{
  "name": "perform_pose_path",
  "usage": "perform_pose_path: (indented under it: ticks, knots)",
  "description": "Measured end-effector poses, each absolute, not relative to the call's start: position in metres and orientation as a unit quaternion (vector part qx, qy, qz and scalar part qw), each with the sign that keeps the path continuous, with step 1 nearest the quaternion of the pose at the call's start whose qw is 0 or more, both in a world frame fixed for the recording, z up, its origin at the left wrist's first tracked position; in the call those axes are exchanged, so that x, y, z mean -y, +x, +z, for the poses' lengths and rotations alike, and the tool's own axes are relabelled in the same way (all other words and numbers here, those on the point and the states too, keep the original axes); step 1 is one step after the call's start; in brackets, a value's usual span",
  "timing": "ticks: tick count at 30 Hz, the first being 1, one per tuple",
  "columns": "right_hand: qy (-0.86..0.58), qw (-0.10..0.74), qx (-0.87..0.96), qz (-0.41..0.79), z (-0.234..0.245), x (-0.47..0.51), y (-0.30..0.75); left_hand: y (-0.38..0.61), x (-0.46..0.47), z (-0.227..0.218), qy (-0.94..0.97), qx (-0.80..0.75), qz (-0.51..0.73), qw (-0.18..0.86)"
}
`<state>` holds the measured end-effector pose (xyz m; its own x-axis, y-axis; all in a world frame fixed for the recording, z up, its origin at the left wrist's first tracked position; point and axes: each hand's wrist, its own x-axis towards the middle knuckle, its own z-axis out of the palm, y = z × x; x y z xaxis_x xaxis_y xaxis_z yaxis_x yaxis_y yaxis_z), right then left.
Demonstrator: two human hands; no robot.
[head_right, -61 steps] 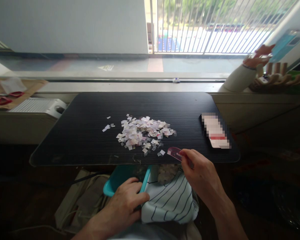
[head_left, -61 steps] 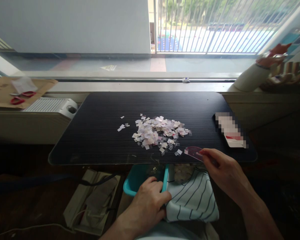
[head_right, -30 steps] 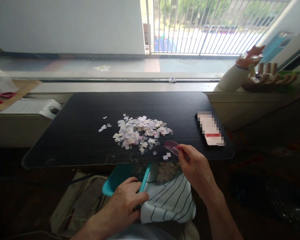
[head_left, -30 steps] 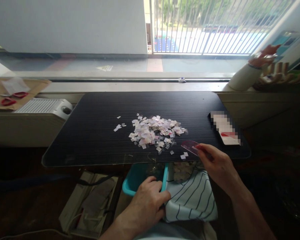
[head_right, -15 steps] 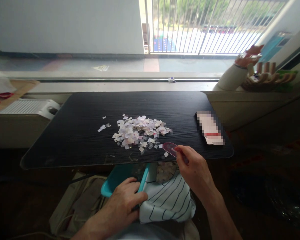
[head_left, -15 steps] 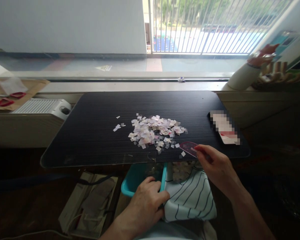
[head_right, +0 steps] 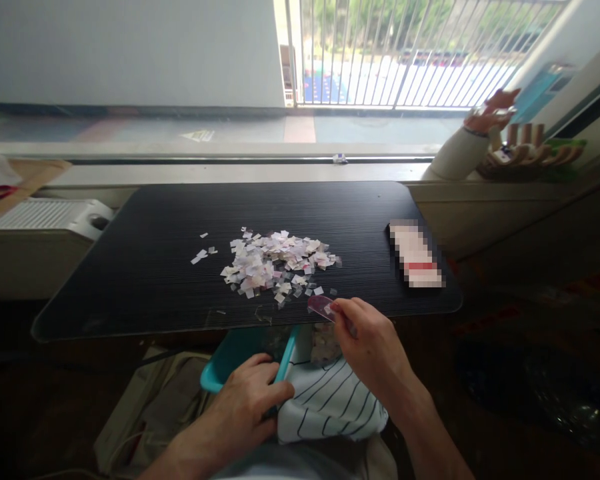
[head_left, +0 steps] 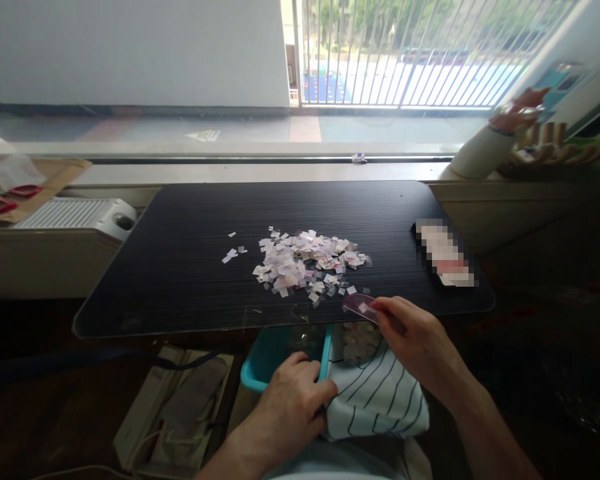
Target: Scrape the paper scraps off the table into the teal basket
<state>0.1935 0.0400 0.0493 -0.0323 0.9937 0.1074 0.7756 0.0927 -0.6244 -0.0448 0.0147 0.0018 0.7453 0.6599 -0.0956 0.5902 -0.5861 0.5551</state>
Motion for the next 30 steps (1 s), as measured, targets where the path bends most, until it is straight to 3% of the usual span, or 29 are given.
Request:
perform_pose_path:
  ticks: [6, 12, 26, 30]
  knots:
    - [-0.671, 0.25, 0.682, 0.147, 0.051, -0.039, 0.209, -0.044, -0.014, 0.004, 0.885, -0.359, 0.075, 0.286]
    - [-0.665, 0.266, 0.679, 0.159, 0.045, -0.051, 0.201, -0.044, -0.015, 0.004, 0.885, -0.356, 0.074, 0.291]
    - [-0.689, 0.207, 0.671, 0.179, 0.049, -0.015, 0.229, -0.042, -0.019, 0.004, 0.886, -0.355, 0.066, 0.29]
    - [-0.679, 0.258, 0.668, 0.163, 0.044, -0.021, 0.231, -0.031, -0.022, 0.006, 0.911, -0.32, 0.029, 0.259]
